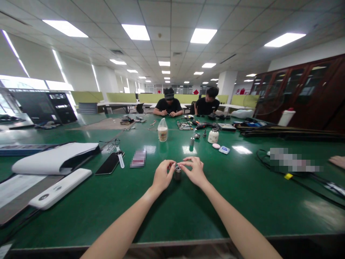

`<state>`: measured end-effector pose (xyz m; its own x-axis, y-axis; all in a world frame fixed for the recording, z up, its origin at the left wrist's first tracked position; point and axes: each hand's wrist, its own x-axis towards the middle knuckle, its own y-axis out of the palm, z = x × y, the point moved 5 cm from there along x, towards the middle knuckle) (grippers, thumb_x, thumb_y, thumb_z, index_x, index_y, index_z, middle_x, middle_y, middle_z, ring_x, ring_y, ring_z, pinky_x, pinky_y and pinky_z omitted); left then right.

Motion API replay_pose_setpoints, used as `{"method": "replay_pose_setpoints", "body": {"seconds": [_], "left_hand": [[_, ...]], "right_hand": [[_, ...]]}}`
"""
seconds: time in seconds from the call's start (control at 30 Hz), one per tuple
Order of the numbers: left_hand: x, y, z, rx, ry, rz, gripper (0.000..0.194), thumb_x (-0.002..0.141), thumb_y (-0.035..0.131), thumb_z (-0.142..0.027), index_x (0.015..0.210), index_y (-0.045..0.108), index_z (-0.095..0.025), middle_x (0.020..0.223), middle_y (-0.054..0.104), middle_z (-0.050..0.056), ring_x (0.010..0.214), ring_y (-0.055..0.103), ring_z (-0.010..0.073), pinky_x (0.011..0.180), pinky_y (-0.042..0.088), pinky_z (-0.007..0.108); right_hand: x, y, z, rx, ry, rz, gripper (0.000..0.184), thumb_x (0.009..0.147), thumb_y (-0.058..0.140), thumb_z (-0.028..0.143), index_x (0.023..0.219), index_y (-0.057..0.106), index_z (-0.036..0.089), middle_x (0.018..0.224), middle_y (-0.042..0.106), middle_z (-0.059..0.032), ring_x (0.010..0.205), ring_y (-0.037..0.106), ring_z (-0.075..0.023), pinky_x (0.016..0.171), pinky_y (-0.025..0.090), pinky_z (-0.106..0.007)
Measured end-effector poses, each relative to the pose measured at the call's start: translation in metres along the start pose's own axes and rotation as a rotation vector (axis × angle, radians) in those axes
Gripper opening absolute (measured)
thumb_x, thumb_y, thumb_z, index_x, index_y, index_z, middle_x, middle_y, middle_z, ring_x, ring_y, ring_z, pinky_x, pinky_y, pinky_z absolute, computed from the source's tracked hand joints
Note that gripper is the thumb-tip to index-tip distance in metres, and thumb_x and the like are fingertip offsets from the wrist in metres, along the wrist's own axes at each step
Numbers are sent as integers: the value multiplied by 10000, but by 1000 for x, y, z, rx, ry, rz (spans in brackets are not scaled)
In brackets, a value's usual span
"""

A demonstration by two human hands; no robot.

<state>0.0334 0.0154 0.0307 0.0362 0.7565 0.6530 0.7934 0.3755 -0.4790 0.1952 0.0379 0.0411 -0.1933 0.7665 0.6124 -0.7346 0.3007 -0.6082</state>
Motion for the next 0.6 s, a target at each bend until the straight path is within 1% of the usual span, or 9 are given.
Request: {"method": "replay_pose_setpoints", "body": {"seconds": [0.13, 0.4, 0.5, 0.6], "left_hand": [[-1, 0, 0, -1, -6, 4, 255, 925, 447, -365, 962, 624, -185, 880, 649, 44, 774, 591, 159, 731, 464, 283], [-1, 0, -3, -10, -2, 20, 252, 926, 446, -366, 959, 622, -188, 886, 647, 42, 789, 590, 159, 741, 461, 287], [-1, 0, -4, -10, -2, 22, 248, 927, 446, -361, 961, 622, -190, 887, 645, 43, 792, 590, 161, 748, 462, 291], [-1, 1, -3, -10, -2, 23, 249, 927, 444, -361, 955, 626, -192, 878, 644, 44, 786, 589, 163, 744, 463, 292]], "right_hand": [[-3, 4, 1, -20, -20, 42, 120, 814, 642, 439, 878, 736, 404, 1044, 636, -11, 1054, 490, -231, 894, 316, -418], [-2, 4, 4, 13, -39, -22, 118, 816, 654, 385, 887, 744, 357, 958, 634, -26, 982, 513, -203, 862, 360, -367], [-2, 5, 3, 28, -35, -17, 124, 809, 657, 395, 882, 747, 352, 949, 638, -31, 972, 517, -206, 859, 372, -367], [-3, 9, 1, 30, -4, 15, 140, 810, 645, 410, 869, 751, 341, 945, 653, -37, 964, 524, -215, 852, 387, -374]]}}
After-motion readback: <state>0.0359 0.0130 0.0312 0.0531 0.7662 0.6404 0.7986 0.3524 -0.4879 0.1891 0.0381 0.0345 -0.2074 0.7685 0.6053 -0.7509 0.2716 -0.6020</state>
